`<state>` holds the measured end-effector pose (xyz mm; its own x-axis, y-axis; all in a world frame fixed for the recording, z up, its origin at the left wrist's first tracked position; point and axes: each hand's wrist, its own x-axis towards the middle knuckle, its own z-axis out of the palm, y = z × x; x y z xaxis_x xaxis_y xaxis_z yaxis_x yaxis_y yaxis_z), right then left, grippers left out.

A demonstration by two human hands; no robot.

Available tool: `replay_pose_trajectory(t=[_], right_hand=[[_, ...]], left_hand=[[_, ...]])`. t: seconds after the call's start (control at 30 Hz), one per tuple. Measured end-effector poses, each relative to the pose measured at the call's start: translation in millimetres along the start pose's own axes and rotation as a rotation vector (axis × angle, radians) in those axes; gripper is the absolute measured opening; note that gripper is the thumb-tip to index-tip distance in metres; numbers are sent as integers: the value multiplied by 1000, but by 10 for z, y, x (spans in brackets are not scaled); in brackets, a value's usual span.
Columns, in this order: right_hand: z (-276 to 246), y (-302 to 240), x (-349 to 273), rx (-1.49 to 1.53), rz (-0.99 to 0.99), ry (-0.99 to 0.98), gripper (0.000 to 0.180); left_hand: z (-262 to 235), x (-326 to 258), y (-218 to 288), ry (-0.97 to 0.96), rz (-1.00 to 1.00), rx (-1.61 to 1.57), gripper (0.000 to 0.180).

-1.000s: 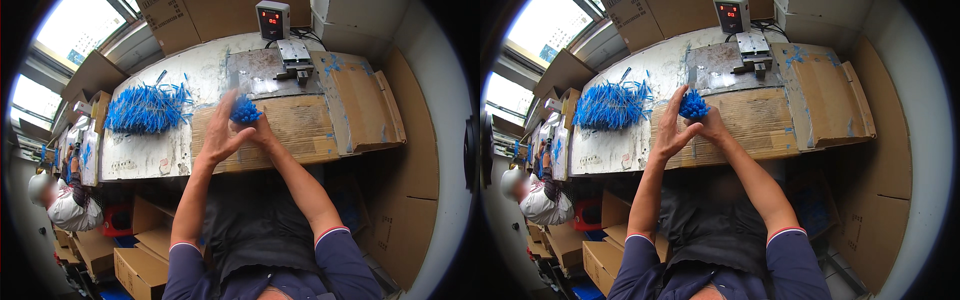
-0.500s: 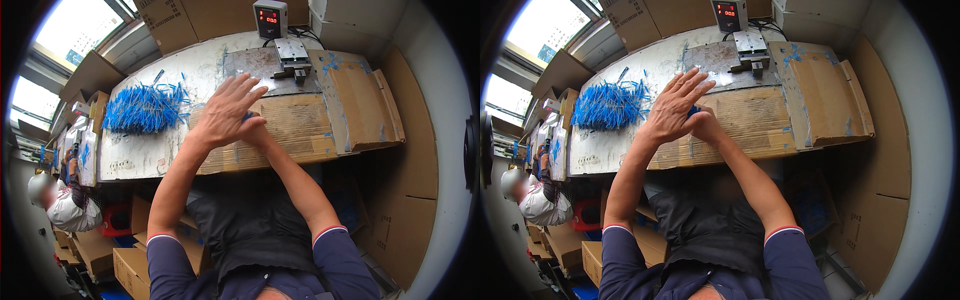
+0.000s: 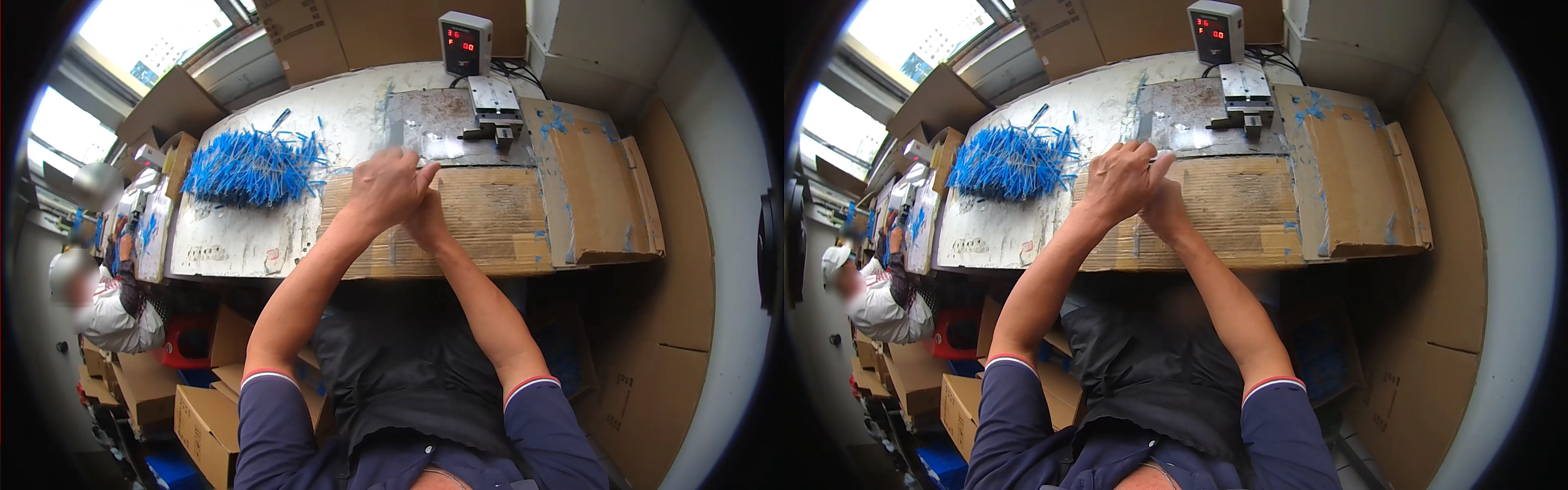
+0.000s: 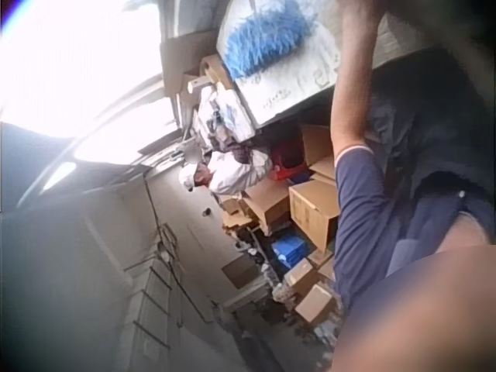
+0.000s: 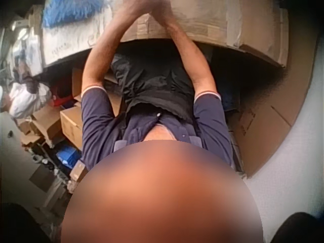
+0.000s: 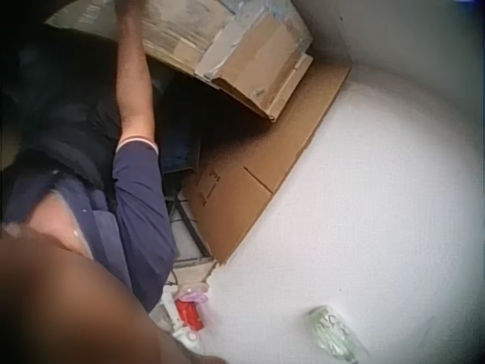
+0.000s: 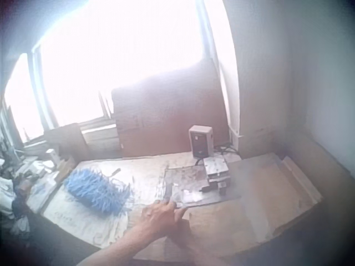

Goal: Bundling and counting blue plastic bristles at a workshop station.

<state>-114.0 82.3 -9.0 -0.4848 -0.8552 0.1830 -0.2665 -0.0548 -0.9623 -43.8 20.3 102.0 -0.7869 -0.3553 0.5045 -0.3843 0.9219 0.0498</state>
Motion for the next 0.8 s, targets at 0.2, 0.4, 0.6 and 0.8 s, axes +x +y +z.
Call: replay_pose_trajectory(t=[0.2, 0.4, 0.6, 0.8], right_hand=[[-91, 1, -79, -10, -163, 196, 30], [19, -127, -172, 10, -87, 65, 35], [-61, 19, -161, -119, -283, 305, 32], [48, 101, -60, -438, -348, 489, 25]], left_hand=[[138, 59, 88, 58, -16, -83, 40], [-77, 12, -13, 48, -85, -47, 37], [-98, 150, 158, 0, -121, -234, 56], [-146, -181, 69, -8, -406, -723, 76]])
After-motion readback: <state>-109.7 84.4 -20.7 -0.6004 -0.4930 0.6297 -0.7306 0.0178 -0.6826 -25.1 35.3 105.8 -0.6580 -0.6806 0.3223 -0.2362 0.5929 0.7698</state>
